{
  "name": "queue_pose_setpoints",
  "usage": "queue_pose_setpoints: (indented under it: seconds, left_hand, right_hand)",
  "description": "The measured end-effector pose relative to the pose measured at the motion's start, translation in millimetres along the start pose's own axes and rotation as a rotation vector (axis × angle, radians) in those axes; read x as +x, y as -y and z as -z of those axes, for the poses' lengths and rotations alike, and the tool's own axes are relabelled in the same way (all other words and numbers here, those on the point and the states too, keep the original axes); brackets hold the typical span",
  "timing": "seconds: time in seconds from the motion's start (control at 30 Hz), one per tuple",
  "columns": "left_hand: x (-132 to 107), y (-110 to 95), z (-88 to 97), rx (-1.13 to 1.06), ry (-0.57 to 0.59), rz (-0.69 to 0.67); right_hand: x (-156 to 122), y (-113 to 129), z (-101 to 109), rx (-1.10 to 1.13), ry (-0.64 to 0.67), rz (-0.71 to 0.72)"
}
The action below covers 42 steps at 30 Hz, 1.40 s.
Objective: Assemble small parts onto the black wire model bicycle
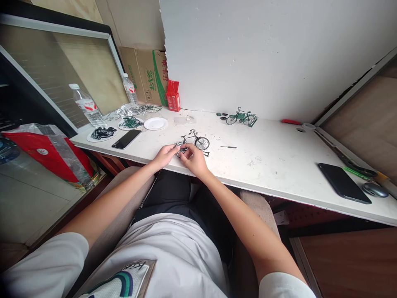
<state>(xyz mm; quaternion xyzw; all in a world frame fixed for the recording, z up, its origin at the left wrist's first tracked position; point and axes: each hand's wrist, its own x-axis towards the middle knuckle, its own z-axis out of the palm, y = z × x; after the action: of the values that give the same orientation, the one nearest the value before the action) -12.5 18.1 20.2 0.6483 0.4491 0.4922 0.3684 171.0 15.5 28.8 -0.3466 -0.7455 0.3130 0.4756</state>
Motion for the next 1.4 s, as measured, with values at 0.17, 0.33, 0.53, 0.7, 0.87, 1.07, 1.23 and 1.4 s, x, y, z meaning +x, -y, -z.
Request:
queue_pose_setpoints:
  seconds: [0.17,0.33,0.53,0.7,0.87,1.07,1.23,1.4]
  left_hand:
    - [2,5,0.1,-0.017,-0.002,-0.009]
    - [4,7,0.6,-0.042,-0.011,-0.001]
    - [3,3,0.5,-0.082,-0.036,0.017]
    - [3,1,2.0,-0.135,-0.018,0.043]
    - [3,0,2.6,-0.191,0.060,0.040]
    - [-2,-8,2.0,-0.220,0.124,0.044]
    - [-4,-9,5.4,-0.098,0.194,-0.009]
    - [-4,-4,2.9,-0.078,0.185,-0.029]
  right_hand:
    - [-1,2,1,-0.047,-0.001,-0.004]
    - [-2,3,1,-0.081,-0.029,0.007]
    - [-4,2,-1,-0.107,-0.058,0.004]
    - [-4,3,1,-0.083,-0.051,0.001]
    - [-4,5,4,-0.020,0.040,-0.065]
    - [-1,-2,3,0.081,0.025,-0.099]
    - [1,-3,4,0.078,0.035,-0.091]
    - [0,1,5,0.055,0.012,-0.103]
